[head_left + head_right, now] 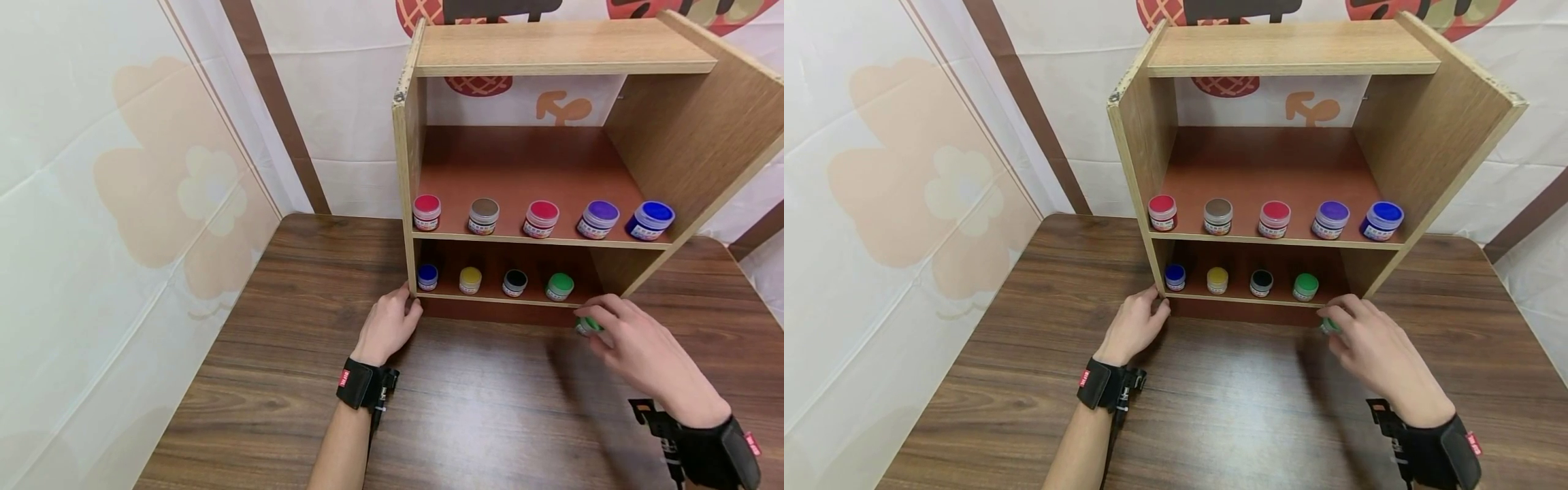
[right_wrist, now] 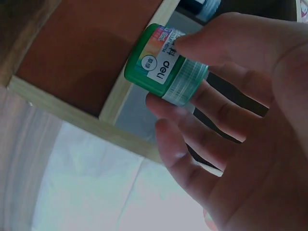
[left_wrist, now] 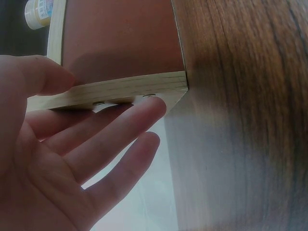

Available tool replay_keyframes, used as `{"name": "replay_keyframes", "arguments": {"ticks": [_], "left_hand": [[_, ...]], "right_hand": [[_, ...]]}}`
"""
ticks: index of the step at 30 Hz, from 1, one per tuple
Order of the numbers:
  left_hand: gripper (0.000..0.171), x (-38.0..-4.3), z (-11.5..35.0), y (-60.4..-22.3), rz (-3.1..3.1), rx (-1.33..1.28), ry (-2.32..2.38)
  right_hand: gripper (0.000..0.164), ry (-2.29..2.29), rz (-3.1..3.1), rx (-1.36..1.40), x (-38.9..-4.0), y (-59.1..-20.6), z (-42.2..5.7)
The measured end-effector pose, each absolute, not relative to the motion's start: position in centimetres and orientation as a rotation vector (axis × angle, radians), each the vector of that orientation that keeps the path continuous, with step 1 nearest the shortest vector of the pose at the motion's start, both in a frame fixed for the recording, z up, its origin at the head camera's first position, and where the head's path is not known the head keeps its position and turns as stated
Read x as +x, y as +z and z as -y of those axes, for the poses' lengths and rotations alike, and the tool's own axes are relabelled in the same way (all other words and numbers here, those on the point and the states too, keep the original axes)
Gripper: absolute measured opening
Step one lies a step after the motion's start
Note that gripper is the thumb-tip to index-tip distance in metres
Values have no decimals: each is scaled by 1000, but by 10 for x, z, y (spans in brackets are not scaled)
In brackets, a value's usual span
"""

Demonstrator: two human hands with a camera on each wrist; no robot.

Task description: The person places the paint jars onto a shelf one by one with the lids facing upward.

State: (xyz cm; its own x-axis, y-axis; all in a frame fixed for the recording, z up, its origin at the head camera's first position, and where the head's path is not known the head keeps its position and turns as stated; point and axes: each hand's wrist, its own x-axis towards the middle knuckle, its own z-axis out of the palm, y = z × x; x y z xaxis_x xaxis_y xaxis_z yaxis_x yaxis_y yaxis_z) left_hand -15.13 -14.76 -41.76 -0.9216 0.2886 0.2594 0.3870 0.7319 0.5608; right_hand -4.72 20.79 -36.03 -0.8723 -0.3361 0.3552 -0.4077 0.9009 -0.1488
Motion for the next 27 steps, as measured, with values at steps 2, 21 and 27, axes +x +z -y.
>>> {"name": "replay_keyframes", "arguments": {"ticks": [2, 21, 27], "left_hand": [[35, -151, 148, -417, 2779, -548, -953], [32, -151, 148, -417, 2784, -550, -955], [35, -151, 148, -417, 2788, -547, -965]], "right_hand": [[43, 321, 2739, 530, -47, -358, -211], [42, 321, 2736, 528, -59, -354, -220], [40, 279, 2743, 516, -63, -352, -219]]}}
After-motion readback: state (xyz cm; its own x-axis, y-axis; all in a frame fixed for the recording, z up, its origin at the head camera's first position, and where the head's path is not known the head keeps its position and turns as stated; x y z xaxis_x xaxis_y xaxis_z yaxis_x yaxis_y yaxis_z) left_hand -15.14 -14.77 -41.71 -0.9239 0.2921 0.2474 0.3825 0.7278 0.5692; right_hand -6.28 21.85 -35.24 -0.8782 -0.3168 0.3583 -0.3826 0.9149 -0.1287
